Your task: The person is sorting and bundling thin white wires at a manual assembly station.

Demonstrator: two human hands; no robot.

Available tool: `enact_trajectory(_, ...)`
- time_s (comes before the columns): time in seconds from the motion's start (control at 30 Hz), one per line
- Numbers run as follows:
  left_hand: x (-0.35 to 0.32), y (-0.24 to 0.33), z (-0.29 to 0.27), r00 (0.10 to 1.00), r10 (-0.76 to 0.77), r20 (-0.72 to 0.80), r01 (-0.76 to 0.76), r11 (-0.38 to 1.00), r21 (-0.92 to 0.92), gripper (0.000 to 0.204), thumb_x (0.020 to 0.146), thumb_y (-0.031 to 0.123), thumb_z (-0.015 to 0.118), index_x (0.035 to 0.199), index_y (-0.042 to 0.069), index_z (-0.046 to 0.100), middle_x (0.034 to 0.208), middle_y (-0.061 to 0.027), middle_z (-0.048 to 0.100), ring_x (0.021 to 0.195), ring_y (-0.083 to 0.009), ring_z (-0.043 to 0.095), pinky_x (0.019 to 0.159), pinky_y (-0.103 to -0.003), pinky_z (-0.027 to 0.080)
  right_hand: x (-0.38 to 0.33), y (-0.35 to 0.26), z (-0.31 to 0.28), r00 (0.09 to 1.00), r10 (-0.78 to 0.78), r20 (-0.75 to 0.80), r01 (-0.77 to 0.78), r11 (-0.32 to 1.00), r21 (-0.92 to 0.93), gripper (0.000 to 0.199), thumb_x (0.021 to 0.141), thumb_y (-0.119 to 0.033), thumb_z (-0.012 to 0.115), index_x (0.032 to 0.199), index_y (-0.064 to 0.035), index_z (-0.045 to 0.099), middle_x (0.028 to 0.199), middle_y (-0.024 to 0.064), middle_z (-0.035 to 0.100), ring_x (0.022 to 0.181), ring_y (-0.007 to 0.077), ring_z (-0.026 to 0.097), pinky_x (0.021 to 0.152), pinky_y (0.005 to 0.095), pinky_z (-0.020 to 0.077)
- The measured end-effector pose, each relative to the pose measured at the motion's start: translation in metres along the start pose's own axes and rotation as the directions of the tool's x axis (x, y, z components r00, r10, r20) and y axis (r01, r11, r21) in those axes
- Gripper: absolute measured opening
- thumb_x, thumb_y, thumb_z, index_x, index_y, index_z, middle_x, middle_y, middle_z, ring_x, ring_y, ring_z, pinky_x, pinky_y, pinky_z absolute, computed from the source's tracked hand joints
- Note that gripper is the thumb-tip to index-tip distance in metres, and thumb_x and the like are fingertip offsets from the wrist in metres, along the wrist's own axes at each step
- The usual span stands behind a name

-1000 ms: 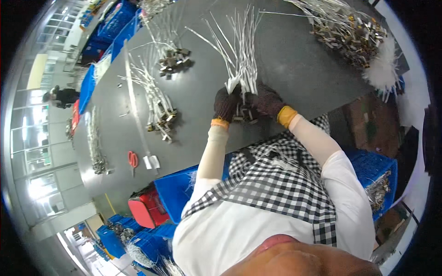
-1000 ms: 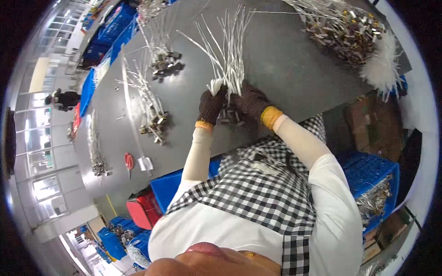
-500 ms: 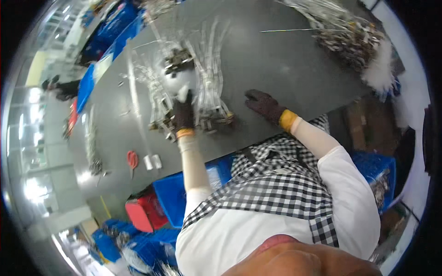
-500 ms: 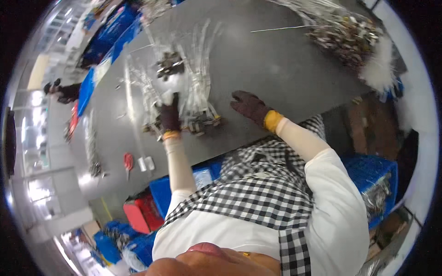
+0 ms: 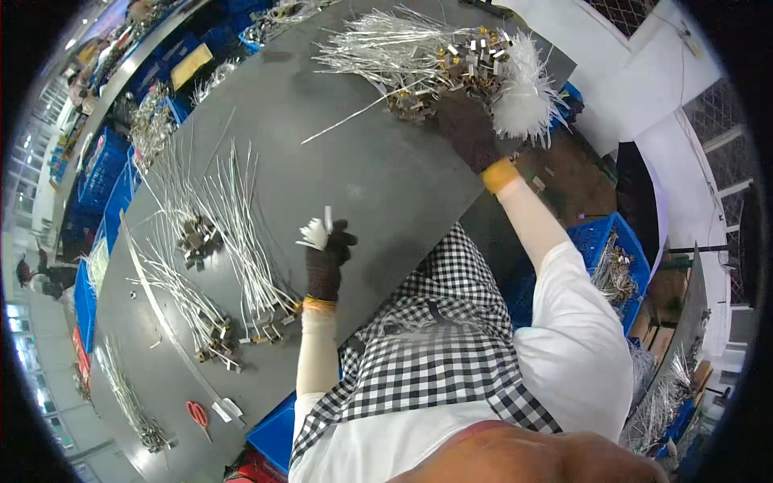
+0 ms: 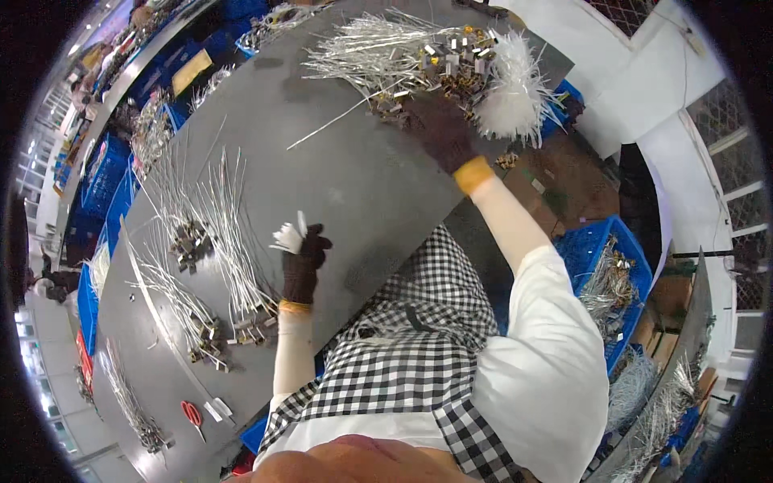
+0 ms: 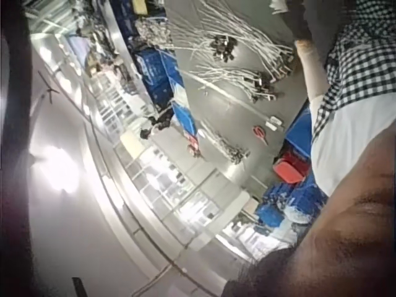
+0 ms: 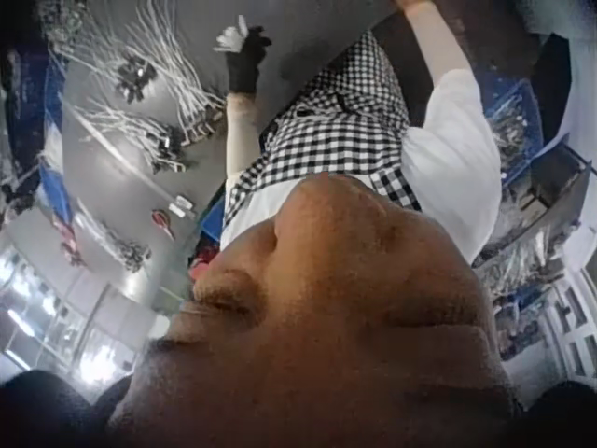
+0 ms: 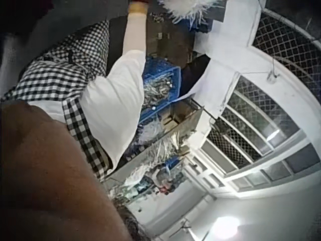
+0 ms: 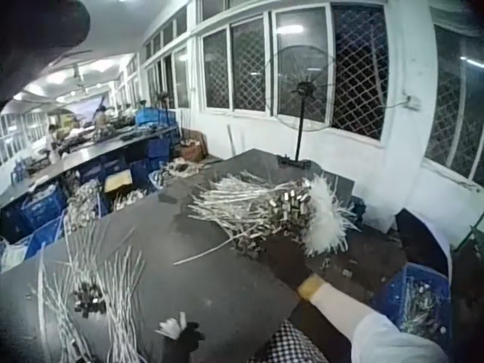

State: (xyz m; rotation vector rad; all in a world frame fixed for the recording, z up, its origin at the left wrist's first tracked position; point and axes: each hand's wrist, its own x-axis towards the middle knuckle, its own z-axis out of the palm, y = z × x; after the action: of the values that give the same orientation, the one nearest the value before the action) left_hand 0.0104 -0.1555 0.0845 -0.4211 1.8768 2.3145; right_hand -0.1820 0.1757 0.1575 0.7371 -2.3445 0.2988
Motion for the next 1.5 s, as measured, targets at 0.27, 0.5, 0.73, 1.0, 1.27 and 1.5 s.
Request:
enact_trajectory(0.27, -0.004, 0.007, 0.029, 0.985, -0.167, 0.043, 0.172, 0.971, -0.164, 0.031, 0.090, 0.022, 0.066, 0.114, 0.002, 0.062, 0.101, -0.0122, 0.069, 0.083, -0.0215, 0.068, 0.071, -0.031, 0.053, 0.069, 0.090, 0.001, 0.971, 0.175, 0.161, -0.161, 0.982, -0.099, 0.031, 0.087, -0.022, 0.059, 0.116, -0.0124, 0.064, 0.116, 0.0166, 0.062, 0.105, 0.0347, 0.060, 0.089, 0.0463, 0.0486)
enact_trajectory(0.5, 0.006, 0.007, 0.042, 0.963, -0.225, 0.150, 0.249, 0.953, -0.171, 0.035, 0.090, 0.021, 0.067, 0.118, 0.002, 0.060, 0.103, -0.0123, 0.068, 0.085, -0.0217, 0.067, 0.070, -0.030, 0.053, 0.073, 0.086, -0.009, 0.967, -0.175, 0.186, 0.211, 0.956, -0.201, 0.029, 0.088, -0.017, 0.054, 0.114, -0.0137, 0.065, 0.112, 0.0164, 0.061, 0.096, 0.0345, 0.062, 0.083, 0.0463, 0.0495)
enact_trajectory(0.73, -0.011, 0.015, 0.068, 0.947, -0.209, 0.244, 0.247, 0.959, -0.139, 0.035, 0.093, 0.021, 0.063, 0.122, 0.003, 0.059, 0.100, -0.0115, 0.067, 0.086, -0.0198, 0.066, 0.073, -0.029, 0.053, 0.075, 0.069, -0.002, 0.965, -0.064, 0.254, 0.154, 0.923, -0.352, 0.029, 0.084, -0.018, 0.055, 0.110, -0.0180, 0.068, 0.116, 0.0166, 0.060, 0.110, 0.0349, 0.056, 0.093, 0.0478, 0.0437)
enact_trajectory(1.0, -0.023, 0.003, 0.058, 0.916, -0.097, 0.389, 0.109, 0.994, -0.011, 0.036, 0.094, 0.010, 0.059, 0.128, 0.001, 0.053, 0.096, -0.0109, 0.065, 0.087, -0.0184, 0.065, 0.074, -0.028, 0.053, 0.046, -0.003, -0.070, 0.802, 0.123, 0.584, 0.064, 0.955, -0.289, 0.035, 0.084, -0.032, 0.060, 0.111, -0.0099, 0.064, 0.113, 0.0171, 0.063, 0.104, 0.0364, 0.060, 0.088, 0.0453, 0.0495)
enact_trajectory(1.27, 0.033, -0.031, 0.117, 0.861, 0.262, 0.436, -0.353, 0.925, 0.140, 0.038, 0.090, 0.015, 0.066, 0.125, 0.003, 0.056, 0.107, -0.0077, 0.070, 0.099, -0.0205, 0.068, 0.084, -0.034, 0.055, -0.093, -0.040, -0.036, 0.914, 0.248, 0.322, -0.284, 0.956, 0.071, 0.038, 0.089, -0.031, 0.061, 0.120, -0.0087, 0.059, 0.112, 0.0189, 0.063, 0.097, 0.0317, 0.064, 0.083, 0.0418, 0.0519)
enact_trajectory(1.5, 0.047, -0.041, 0.147, 0.825, 0.383, 0.416, -0.524, 0.794, 0.308, 0.044, 0.087, 0.018, 0.070, 0.127, 0.005, 0.055, 0.110, -0.0097, 0.070, 0.097, -0.0239, 0.069, 0.083, -0.035, 0.054, -0.116, -0.040, 0.017, 0.785, 0.497, 0.369, -0.615, 0.556, 0.559, 0.043, 0.088, -0.036, 0.062, 0.117, -0.0053, 0.058, 0.104, 0.0189, 0.066, 0.096, 0.0359, 0.064, 0.084, 0.0439, 0.0507)
